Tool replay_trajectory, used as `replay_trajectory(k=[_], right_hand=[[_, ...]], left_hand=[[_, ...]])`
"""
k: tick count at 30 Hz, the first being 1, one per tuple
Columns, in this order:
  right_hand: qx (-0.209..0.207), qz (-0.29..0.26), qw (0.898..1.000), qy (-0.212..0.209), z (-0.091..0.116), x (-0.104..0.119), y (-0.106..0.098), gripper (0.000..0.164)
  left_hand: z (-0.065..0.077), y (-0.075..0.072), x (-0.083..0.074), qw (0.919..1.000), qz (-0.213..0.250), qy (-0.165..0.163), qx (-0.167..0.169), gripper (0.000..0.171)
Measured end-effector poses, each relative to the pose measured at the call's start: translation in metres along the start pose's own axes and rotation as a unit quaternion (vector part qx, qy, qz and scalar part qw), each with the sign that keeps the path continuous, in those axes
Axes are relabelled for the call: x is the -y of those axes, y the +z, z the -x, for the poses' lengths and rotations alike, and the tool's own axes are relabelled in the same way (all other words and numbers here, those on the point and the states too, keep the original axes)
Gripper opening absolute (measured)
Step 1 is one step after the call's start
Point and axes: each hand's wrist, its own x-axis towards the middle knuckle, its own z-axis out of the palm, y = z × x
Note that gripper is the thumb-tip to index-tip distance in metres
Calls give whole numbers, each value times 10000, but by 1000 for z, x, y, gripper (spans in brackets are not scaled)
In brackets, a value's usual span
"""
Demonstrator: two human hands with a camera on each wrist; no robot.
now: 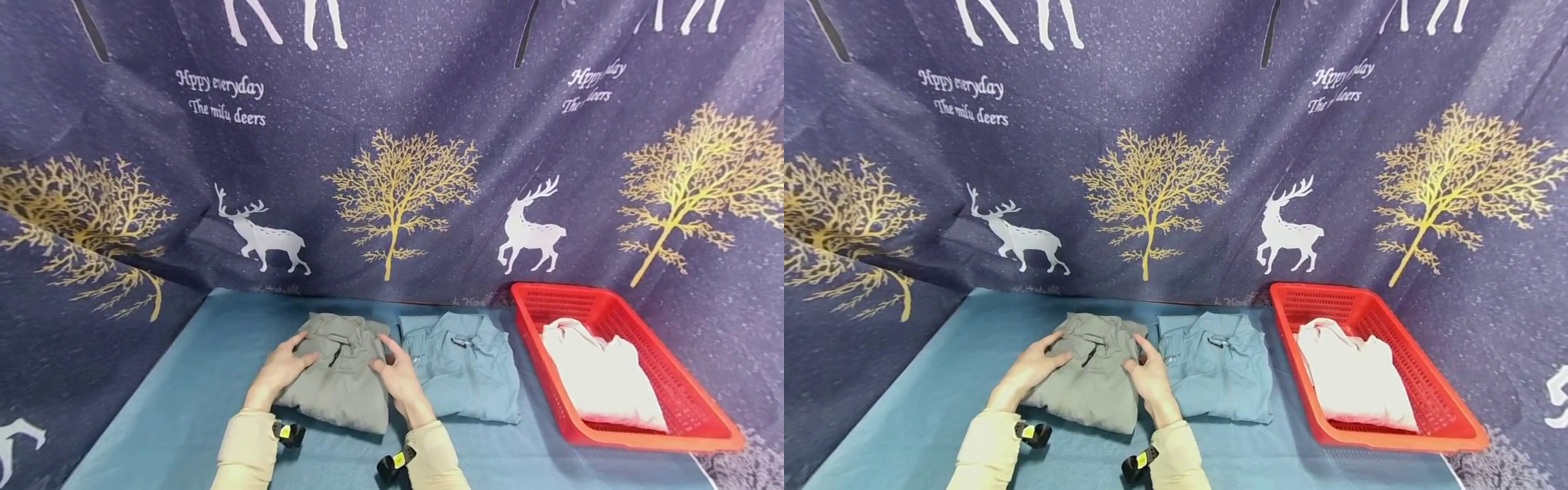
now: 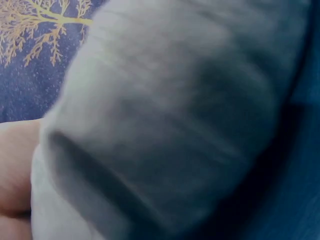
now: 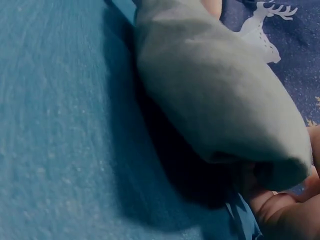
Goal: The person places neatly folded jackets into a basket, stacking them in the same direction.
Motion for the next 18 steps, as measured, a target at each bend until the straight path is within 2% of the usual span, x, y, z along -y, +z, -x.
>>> replay_trajectory(k=[3,4,8,11,15,18], right_hand=[[-67,-142,9998,103,0,0,-1,64],[-84,-182,9997,122,0,-1,0,64],[-140,-286,9994,119,-1,-1,0,63],[-5,-314,9995,0,-2,-2,-2,62],[284,-295,9991,-122,-2,-2,-3,63],[238,-200,9994,-174,-2,0,-2,62]], left_hand=[[3,-1,-2,9993,-360,68,-43,67],[4,-2,-2,9994,-331,71,20,66],[4,-4,1,9986,245,114,449,65],[1,-4,6,9947,726,164,703,66],[-2,-2,12,9928,905,206,762,62],[-3,-1,14,9930,924,183,716,58]])
